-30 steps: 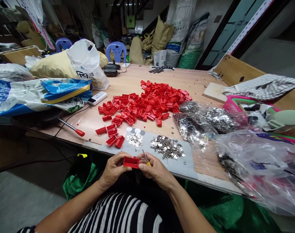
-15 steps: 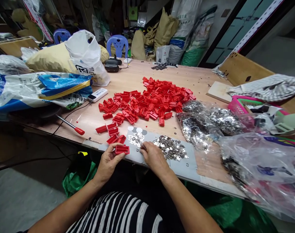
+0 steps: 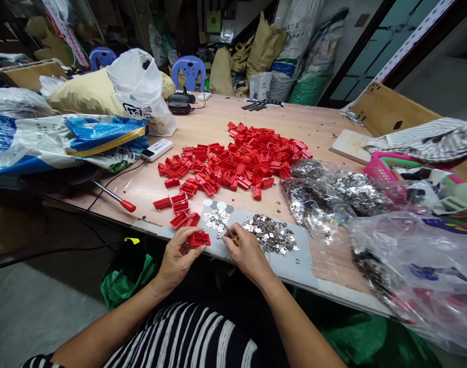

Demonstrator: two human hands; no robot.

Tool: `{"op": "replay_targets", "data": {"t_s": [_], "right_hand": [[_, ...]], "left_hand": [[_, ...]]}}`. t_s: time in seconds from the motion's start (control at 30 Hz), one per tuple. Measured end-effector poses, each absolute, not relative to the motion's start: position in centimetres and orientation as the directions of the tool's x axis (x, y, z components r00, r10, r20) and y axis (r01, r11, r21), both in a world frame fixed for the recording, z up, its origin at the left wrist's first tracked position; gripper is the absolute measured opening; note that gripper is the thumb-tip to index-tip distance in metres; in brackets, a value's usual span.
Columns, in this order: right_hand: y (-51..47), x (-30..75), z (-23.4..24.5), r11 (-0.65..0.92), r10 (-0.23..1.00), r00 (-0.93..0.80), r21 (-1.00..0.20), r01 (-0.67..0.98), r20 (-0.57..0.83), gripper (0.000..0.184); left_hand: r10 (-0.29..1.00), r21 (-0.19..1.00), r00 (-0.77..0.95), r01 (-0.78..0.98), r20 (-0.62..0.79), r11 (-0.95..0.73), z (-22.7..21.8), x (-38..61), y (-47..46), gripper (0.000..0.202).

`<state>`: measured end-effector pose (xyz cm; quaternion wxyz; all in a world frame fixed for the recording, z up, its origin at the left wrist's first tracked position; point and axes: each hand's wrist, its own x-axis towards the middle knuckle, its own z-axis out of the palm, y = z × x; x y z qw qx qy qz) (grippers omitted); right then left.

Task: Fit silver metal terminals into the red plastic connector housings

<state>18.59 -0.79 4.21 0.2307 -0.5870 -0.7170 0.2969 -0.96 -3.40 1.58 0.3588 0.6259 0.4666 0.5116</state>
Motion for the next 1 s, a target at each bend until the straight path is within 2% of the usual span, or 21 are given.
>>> {"op": "replay_targets", "data": {"t_s": [0.17,0.4,0.53,0.63,0.77,0.9,1.0], "right_hand": [[-1.6,17.8,4.7,0.09,0.989,-0.149,-0.861,0.501,0.017,0.014],[-2.6,17.0,4.7,0.059,0.989,-0.145,-0.912,0.406,-0.001,0.012],[-2.9,17.4,4.1,0.012,0.976,-0.214,-0.963,0.268,-0.047,0.018],[-3.0,17.8,4.1,-0.054,0.96,-0.263,-0.986,0.157,-0.095,0.024],[-3.3,18.3,4.8,-0.158,0.944,-0.279,-0.984,0.08,-0.174,0.029],[-3.7,19.2,5.1,-0.143,0.947,-0.273,-0.983,0.112,-0.169,0.026],[-4.0,19.9,4.8,-0.053,0.963,-0.244,-0.97,0.238,-0.112,0.022]], "left_hand": [[0.896,0.836,0.101,0.326,0.433,-0.441,2.0,-0.1,-3.7,0.034],[0.845,0.778,0.203,0.33,0.494,-0.535,2.4,0.7,-4.4,0.035],[0.835,0.786,0.247,0.286,0.492,-0.548,2.3,0.7,-4.6,0.036],[0.88,0.861,0.226,0.211,0.417,-0.462,2.6,0.7,-4.6,0.036],[0.963,0.974,0.175,0.068,0.203,-0.217,3.2,0.9,-4.6,0.04],[0.98,0.995,0.19,-0.09,0.065,-0.049,3.5,1.2,-4.7,0.046],[0.979,0.987,0.199,-0.159,0.038,-0.006,3.3,1.4,-4.7,0.048]]}}
